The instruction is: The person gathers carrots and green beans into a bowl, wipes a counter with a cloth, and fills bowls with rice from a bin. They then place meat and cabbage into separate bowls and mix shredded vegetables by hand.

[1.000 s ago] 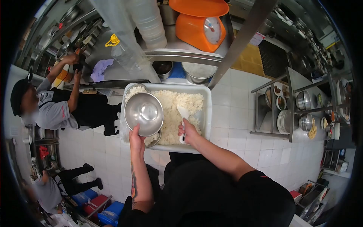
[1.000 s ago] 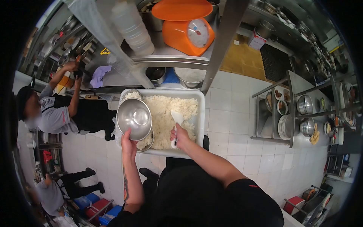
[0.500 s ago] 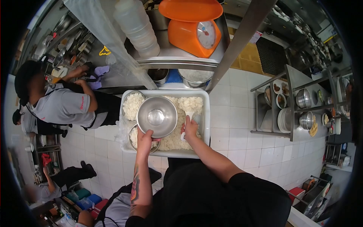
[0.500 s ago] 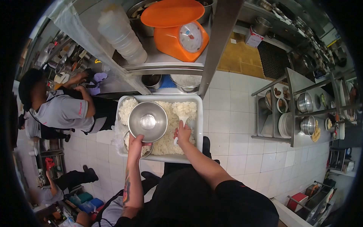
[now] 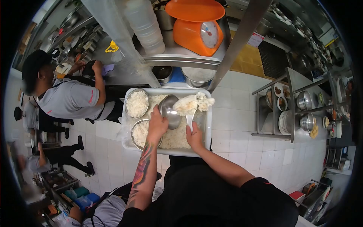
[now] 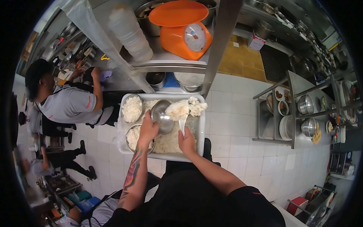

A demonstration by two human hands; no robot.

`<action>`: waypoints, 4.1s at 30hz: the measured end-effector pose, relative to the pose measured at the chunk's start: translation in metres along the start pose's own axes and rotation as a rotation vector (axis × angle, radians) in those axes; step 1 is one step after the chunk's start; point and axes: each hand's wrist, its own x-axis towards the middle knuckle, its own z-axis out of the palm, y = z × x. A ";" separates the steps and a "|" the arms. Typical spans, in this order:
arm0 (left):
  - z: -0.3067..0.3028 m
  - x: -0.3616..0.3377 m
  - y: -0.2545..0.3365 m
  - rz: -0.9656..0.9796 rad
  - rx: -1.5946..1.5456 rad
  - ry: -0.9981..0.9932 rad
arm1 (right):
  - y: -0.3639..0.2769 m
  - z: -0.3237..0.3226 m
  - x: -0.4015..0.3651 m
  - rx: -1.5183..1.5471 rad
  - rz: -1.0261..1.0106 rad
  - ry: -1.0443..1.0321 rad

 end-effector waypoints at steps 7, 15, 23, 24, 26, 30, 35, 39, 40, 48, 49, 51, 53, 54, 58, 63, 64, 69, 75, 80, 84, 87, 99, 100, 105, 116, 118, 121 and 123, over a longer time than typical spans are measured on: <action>0.024 0.026 -0.035 -0.050 -0.256 -0.115 | -0.081 -0.077 -0.018 0.188 0.633 -0.485; -0.024 0.013 -0.004 -0.150 -0.475 -0.037 | -0.013 -0.060 0.004 0.886 1.193 -0.317; -0.012 0.011 -0.002 -0.156 -0.572 -0.054 | 0.010 0.015 0.035 0.344 0.702 -0.051; -0.010 0.009 0.001 -0.153 -0.500 -0.059 | 0.003 0.007 0.030 0.361 0.667 -0.054; -0.004 0.008 0.004 -0.137 -0.425 -0.057 | 0.000 -0.010 0.020 0.375 0.632 -0.062; 0.016 0.011 -0.002 -0.147 -0.460 -0.102 | -0.010 -0.026 -0.003 -0.028 0.107 -0.113; 0.045 0.007 0.000 -0.168 -0.580 -0.125 | -0.076 -0.043 -0.005 -0.780 0.074 -0.589; 0.048 -0.005 -0.013 -0.275 -0.901 -0.078 | -0.086 -0.071 -0.006 -0.574 0.049 -0.798; 0.044 -0.010 -0.017 -0.272 -0.903 -0.068 | -0.089 -0.085 -0.003 -0.231 -0.067 -0.758; -0.080 -0.037 0.041 -0.107 -1.249 -0.101 | -0.106 -0.185 -0.001 0.291 0.548 -0.802; -0.102 -0.039 0.074 -0.073 -1.286 -0.137 | -0.093 -0.186 -0.003 0.249 0.580 -0.829; -0.139 -0.037 0.139 0.065 -1.256 -0.179 | -0.088 -0.183 -0.004 0.210 0.571 -0.879; -0.163 -0.018 0.194 0.202 -1.211 -0.238 | -0.092 -0.179 -0.004 0.116 0.450 -0.949; -0.171 -0.010 0.227 0.243 -1.133 -0.169 | -0.089 -0.176 -0.001 0.059 0.433 -0.996; -0.175 0.051 0.301 0.383 -0.920 -0.179 | -0.090 -0.168 0.002 0.088 0.313 -0.990; -0.168 0.091 0.322 0.293 -0.902 -0.104 | -0.099 -0.187 0.005 0.107 0.334 -0.992; -0.165 0.096 0.322 0.277 -0.917 -0.072 | -0.096 -0.191 0.005 0.108 0.338 -0.990; -0.162 0.098 0.314 0.260 -0.954 -0.041 | -0.081 -0.210 0.001 0.149 0.368 -0.955; -0.162 0.096 0.304 0.273 -0.994 -0.004 | -0.078 -0.207 0.006 0.167 0.333 -1.001; -0.174 0.074 0.297 0.308 -0.967 -0.019 | -0.067 -0.196 0.006 0.200 0.236 -1.022; -0.178 0.049 0.289 0.352 -0.831 0.030 | -0.086 -0.200 0.012 0.092 0.262 -1.055; -0.180 0.045 0.289 0.368 -0.728 0.060 | -0.070 -0.197 0.013 0.104 0.270 -1.080; -0.172 0.073 0.305 0.262 -0.769 0.077 | -0.157 -0.204 0.030 0.038 -0.310 -0.749; -0.175 0.056 0.297 0.272 -0.763 0.111 | -0.165 -0.212 0.035 0.048 -0.319 -0.742; -0.170 -0.015 0.218 0.326 -0.765 0.210 | -0.249 -0.232 0.040 0.036 -0.465 -0.398; 0.009 -0.062 0.017 0.101 -1.137 0.276 | -0.193 -0.089 -0.036 -0.240 -0.139 -0.430; 0.024 -0.066 -0.004 0.078 -1.175 0.228 | -0.176 -0.070 -0.046 -0.316 -0.112 -0.404; 0.028 -0.070 -0.019 0.091 -1.149 0.204 | -0.162 -0.055 -0.056 -0.371 -0.065 -0.381; 0.027 -0.072 -0.025 0.101 -1.136 0.179 | -0.165 -0.050 -0.059 -0.426 -0.032 -0.398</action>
